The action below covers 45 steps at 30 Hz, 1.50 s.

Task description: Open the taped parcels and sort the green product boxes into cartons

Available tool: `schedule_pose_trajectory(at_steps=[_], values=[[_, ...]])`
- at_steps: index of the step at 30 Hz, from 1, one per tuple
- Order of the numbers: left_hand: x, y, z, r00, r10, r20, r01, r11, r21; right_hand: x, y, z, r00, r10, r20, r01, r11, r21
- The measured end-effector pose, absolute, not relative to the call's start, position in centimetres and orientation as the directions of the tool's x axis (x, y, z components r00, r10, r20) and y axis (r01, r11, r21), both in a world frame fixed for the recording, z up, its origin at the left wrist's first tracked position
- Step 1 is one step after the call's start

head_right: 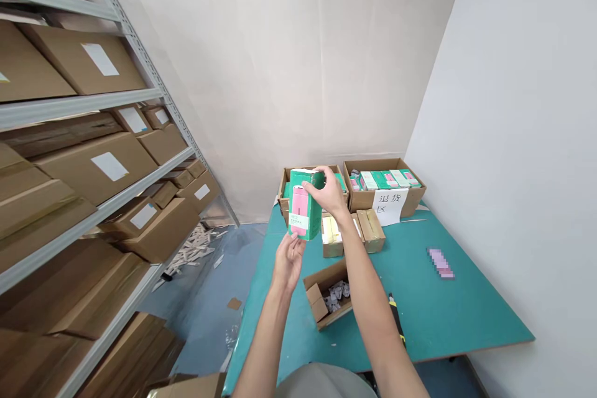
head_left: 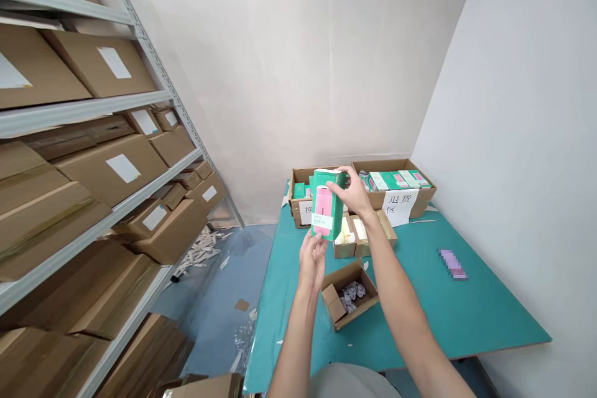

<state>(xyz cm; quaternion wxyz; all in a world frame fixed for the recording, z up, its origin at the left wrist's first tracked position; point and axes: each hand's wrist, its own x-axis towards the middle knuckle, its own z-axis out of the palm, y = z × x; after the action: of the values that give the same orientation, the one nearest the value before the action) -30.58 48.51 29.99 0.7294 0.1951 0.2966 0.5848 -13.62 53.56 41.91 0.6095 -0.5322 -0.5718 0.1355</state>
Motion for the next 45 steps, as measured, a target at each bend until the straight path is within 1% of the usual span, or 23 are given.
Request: schedule_pose_trajectory(at_steps=[2, 4, 7, 10, 12, 13, 15, 17, 19, 21, 24, 26, 27, 29, 31, 33, 36, 39, 40, 42, 43, 45], values=[[-31.3, 49.0, 29.8, 0.221, 0.957, -0.189, -0.756, 0.290, 0.586, -13.6, 53.5, 41.9, 0.298, 0.786, 0.541, 0.375, 0.425, -0.824], [-31.8, 49.3, 29.7, 0.227, 0.957, -0.180, -0.753, 0.289, 0.591, -13.7, 53.3, 42.0, 0.283, 0.793, 0.540, 0.320, 0.453, -0.832], [-32.3, 49.3, 29.7, 0.202, 0.965, -0.168, -0.722, 0.262, 0.640, -13.9, 53.0, 42.4, 0.255, 0.792, 0.554, 0.291, 0.484, -0.825], [-32.5, 49.2, 29.7, 0.156, 0.974, -0.164, -0.654, 0.226, 0.722, -13.8, 52.5, 43.0, 0.230, 0.786, 0.573, 0.340, 0.487, -0.804], [-32.5, 49.1, 29.7, 0.085, 0.988, -0.132, -0.574, 0.157, 0.803, -13.9, 52.0, 43.3, 0.233, 0.773, 0.590, 0.419, 0.468, -0.778], [-32.4, 49.1, 29.8, 0.033, 0.995, -0.093, -0.526, 0.096, 0.845, -13.9, 51.7, 43.3, 0.242, 0.762, 0.600, 0.467, 0.451, -0.761], [-32.2, 48.9, 29.9, -0.085, 0.996, 0.031, -0.415, -0.064, 0.907, -14.0, 51.3, 43.3, 0.278, 0.740, 0.612, 0.545, 0.403, -0.736], [-31.9, 48.6, 30.0, -0.159, 0.974, 0.163, -0.319, -0.207, 0.925, -14.0, 51.1, 42.9, 0.337, 0.723, 0.603, 0.568, 0.354, -0.743], [-31.8, 48.3, 29.9, -0.145, 0.965, 0.219, -0.299, -0.254, 0.920, -13.8, 51.2, 42.4, 0.383, 0.712, 0.588, 0.549, 0.337, -0.765], [-31.7, 48.4, 29.7, -0.066, 0.986, 0.156, -0.375, -0.170, 0.911, -13.1, 51.4, 41.7, 0.400, 0.709, 0.581, 0.513, 0.352, -0.783], [-31.6, 48.9, 29.3, 0.099, 0.994, -0.048, -0.503, 0.091, 0.860, -11.8, 51.5, 40.7, 0.404, 0.722, 0.562, 0.432, 0.391, -0.813], [-31.3, 49.2, 29.0, 0.198, 0.970, -0.143, -0.512, 0.227, 0.828, -10.9, 51.3, 40.3, 0.396, 0.745, 0.537, 0.376, 0.402, -0.835], [-31.0, 49.3, 28.8, 0.226, 0.959, -0.171, -0.502, 0.265, 0.824, -10.4, 51.1, 40.1, 0.387, 0.757, 0.526, 0.357, 0.403, -0.843], [-30.0, 49.1, 28.3, 0.230, 0.954, -0.190, -0.485, 0.282, 0.828, -9.5, 50.8, 40.0, 0.355, 0.781, 0.513, 0.344, 0.402, -0.849], [-28.6, 48.6, 27.9, 0.184, 0.968, -0.171, -0.464, 0.238, 0.853, -8.4, 50.5, 40.1, 0.314, 0.794, 0.520, 0.372, 0.401, -0.837], [-27.0, 48.0, 27.6, 0.106, 0.986, -0.128, -0.420, 0.161, 0.893, -7.3, 50.0, 40.3, 0.288, 0.794, 0.536, 0.430, 0.393, -0.813], [-24.4, 46.9, 27.7, -0.040, 0.998, -0.043, -0.361, 0.026, 0.932, -5.2, 49.2, 40.5, 0.308, 0.790, 0.530, 0.505, 0.336, -0.795], [-22.2, 45.9, 28.3, -0.110, 0.993, 0.035, -0.352, -0.072, 0.933, -2.5, 48.6, 40.1, 0.347, 0.789, 0.507, 0.511, 0.295, -0.808], [-21.6, 45.6, 28.5, -0.097, 0.995, 0.031, -0.367, -0.065, 0.928, -1.5, 48.6, 39.9, 0.351, 0.789, 0.505, 0.493, 0.303, -0.816], [-20.6, 45.0, 28.9, -0.023, 0.999, -0.045, -0.441, 0.030, 0.897, 0.3, 48.6, 39.3, 0.346, 0.797, 0.495, 0.435, 0.331, -0.837], [-20.0, 44.8, 29.0, 0.021, 0.994, -0.105, -0.494, 0.102, 0.863, 1.1, 48.7, 38.9, 0.335, 0.806, 0.488, 0.403, 0.346, -0.847], [-19.0, 44.3, 29.1, 0.078, 0.967, -0.242, -0.610, 0.238, 0.756, 2.5, 48.7, 38.3, 0.303, 0.823, 0.480, 0.356, 0.369, -0.859]])
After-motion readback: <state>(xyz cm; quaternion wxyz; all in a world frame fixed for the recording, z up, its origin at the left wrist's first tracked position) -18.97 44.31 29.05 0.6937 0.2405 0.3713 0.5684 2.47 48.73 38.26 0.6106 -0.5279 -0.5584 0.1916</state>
